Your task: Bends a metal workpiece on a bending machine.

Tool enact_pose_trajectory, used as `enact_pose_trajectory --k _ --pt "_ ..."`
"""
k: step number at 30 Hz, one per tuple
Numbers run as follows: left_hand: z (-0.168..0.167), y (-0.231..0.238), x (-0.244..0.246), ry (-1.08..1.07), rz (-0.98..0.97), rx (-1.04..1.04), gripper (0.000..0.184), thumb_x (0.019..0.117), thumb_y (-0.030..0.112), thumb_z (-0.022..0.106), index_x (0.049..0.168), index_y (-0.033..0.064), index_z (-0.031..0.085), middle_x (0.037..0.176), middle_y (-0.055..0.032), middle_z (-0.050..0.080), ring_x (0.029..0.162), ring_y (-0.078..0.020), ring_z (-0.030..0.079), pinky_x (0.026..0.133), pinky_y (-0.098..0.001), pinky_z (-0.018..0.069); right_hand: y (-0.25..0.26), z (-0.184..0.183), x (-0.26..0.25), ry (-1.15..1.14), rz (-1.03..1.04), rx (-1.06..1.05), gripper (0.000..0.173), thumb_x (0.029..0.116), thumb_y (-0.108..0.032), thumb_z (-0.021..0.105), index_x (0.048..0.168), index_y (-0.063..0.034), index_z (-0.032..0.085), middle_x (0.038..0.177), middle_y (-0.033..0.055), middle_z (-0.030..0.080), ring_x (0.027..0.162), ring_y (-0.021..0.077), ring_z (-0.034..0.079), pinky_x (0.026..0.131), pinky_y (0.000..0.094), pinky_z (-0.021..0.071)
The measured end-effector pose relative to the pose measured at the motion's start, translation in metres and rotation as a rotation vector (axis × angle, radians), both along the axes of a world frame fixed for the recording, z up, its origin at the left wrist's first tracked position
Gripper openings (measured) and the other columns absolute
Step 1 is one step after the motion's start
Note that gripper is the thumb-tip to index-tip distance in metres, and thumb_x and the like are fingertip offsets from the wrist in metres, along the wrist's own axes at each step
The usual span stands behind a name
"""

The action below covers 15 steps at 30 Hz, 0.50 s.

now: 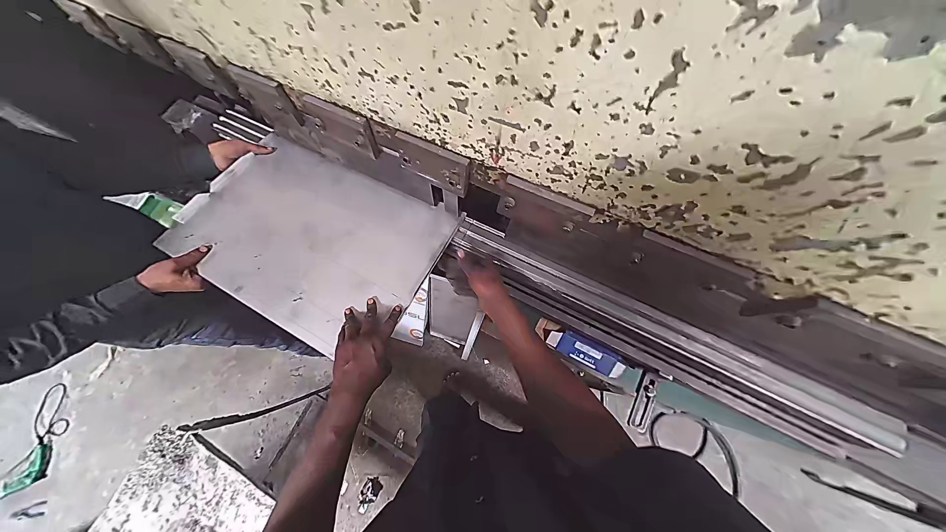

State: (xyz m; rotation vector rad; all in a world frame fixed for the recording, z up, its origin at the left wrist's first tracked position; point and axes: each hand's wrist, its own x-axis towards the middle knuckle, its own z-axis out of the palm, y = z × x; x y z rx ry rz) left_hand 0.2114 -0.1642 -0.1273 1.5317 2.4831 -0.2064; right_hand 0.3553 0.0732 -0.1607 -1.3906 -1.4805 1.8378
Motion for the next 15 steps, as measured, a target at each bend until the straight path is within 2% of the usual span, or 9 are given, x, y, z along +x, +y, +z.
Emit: enact_pose_trajectory --k 2,4,6,7,8,9,10,13,15 --pt "0.000 -0.003 -0.003 -0.022 0.012 0.043 0.088 0.0821 0.020 0.075 0.157 0.0453 0.036 0.166 -0.0207 0.030 0.144 -0.0567 0.034 0.110 -0.0678 0.0380 -0.013 0.008 0.043 -0.147 0.186 0.282 0.043 0.1034 -0.042 0.060 0.120 -0.0039 0.070 0.111 0.0149 0.072 0.102 0.0244 0.070 0.093 0.0469 0.0574" --pt "0.004 -0.005 -0.004 -0.039 0.021 0.024 0.087 0.0824 0.024 0.075 0.157 0.0476 0.035 0.168 -0.0170 0.026 0.147 -0.0539 0.031 0.114 -0.0658 0.0358 -0.026 0.017 0.102 -0.342 0.318 0.552 0.039 0.1045 -0.037 0.058 0.118 -0.0037 0.074 0.110 0.0154 0.074 0.103 0.0272 0.071 0.096 0.0503 0.0555" --pt "0.011 -0.010 -0.009 -0.114 0.020 0.014 0.081 0.0853 0.033 0.072 0.157 0.0466 0.036 0.170 -0.0120 0.026 0.152 -0.0466 0.026 0.118 -0.0631 0.0311 -0.039 0.024 0.167 -0.570 0.335 0.711 0.035 0.1049 -0.035 0.058 0.115 -0.0056 0.075 0.105 0.0184 0.075 0.100 0.0368 0.072 0.090 0.0624 0.0545" --pt "0.014 -0.016 -0.013 -0.171 0.056 0.081 0.070 0.0882 0.042 0.069 0.154 0.0427 0.044 0.167 -0.0082 0.032 0.154 -0.0386 0.027 0.121 -0.0595 0.0295 -0.046 0.023 0.201 -0.637 0.292 0.772 0.031 0.1039 -0.031 0.060 0.113 -0.0060 0.076 0.103 0.0190 0.076 0.098 0.0397 0.073 0.087 0.0656 0.0548" --pt "0.017 -0.024 -0.016 -0.216 0.140 0.202 0.064 0.0888 0.049 0.067 0.150 0.0334 0.054 0.162 -0.0071 0.042 0.152 -0.0320 0.035 0.121 -0.0560 0.0323 -0.052 0.020 0.234 -0.683 0.236 0.815 0.027 0.1028 -0.027 0.061 0.113 -0.0063 0.077 0.105 0.0186 0.075 0.100 0.0406 0.072 0.089 0.0659 0.0545" --pt "0.022 -0.033 -0.015 -0.212 0.274 0.336 0.064 0.0891 0.052 0.068 0.146 0.0248 0.058 0.156 -0.0090 0.050 0.146 -0.0299 0.044 0.119 -0.0550 0.0382 -0.057 0.016 0.265 -0.735 0.177 0.834 0.026 0.1022 -0.026 0.062 0.112 -0.0073 0.077 0.108 0.0179 0.075 0.104 0.0414 0.070 0.093 0.0653 0.0529" --pt "0.027 -0.041 -0.015 -0.146 0.422 0.465 0.068 0.0881 0.052 0.071 0.145 0.0170 0.059 0.150 -0.0135 0.055 0.140 -0.0335 0.050 0.114 -0.0578 0.0426 -0.061 0.011 0.293 -0.776 0.120 0.858 0.026 0.1012 -0.026 0.063 0.111 -0.0068 0.077 0.109 0.0185 0.074 0.106 0.0426 0.069 0.095 0.0652 0.0508" --pt "0.034 -0.056 -0.017 -0.011 0.884 0.595 0.085 0.0847 0.051 0.078 0.149 0.0037 0.047 0.141 -0.0283 0.055 0.129 -0.0476 0.055 0.103 -0.0674 0.0459 -0.072 -0.002 0.359 -0.911 -0.006 0.769 0.030 0.0952 -0.027 0.071 0.113 -0.0032 0.074 0.118 0.0254 0.069 0.113 0.0502 0.062 0.096 0.0701 0.0453" --pt "0.030 -0.064 -0.023 -0.137 1.096 0.638 0.093 0.0836 0.055 0.078 0.150 0.0014 0.042 0.139 -0.0264 0.058 0.126 -0.0428 0.059 0.103 -0.0635 0.0480 -0.076 -0.018 0.383 -0.970 -0.043 0.655 0.051 0.0900 -0.037 0.077 0.121 0.0025 0.067 0.129 0.0334 0.061 0.121 0.0552 0.056 0.099 0.0707 0.0441"
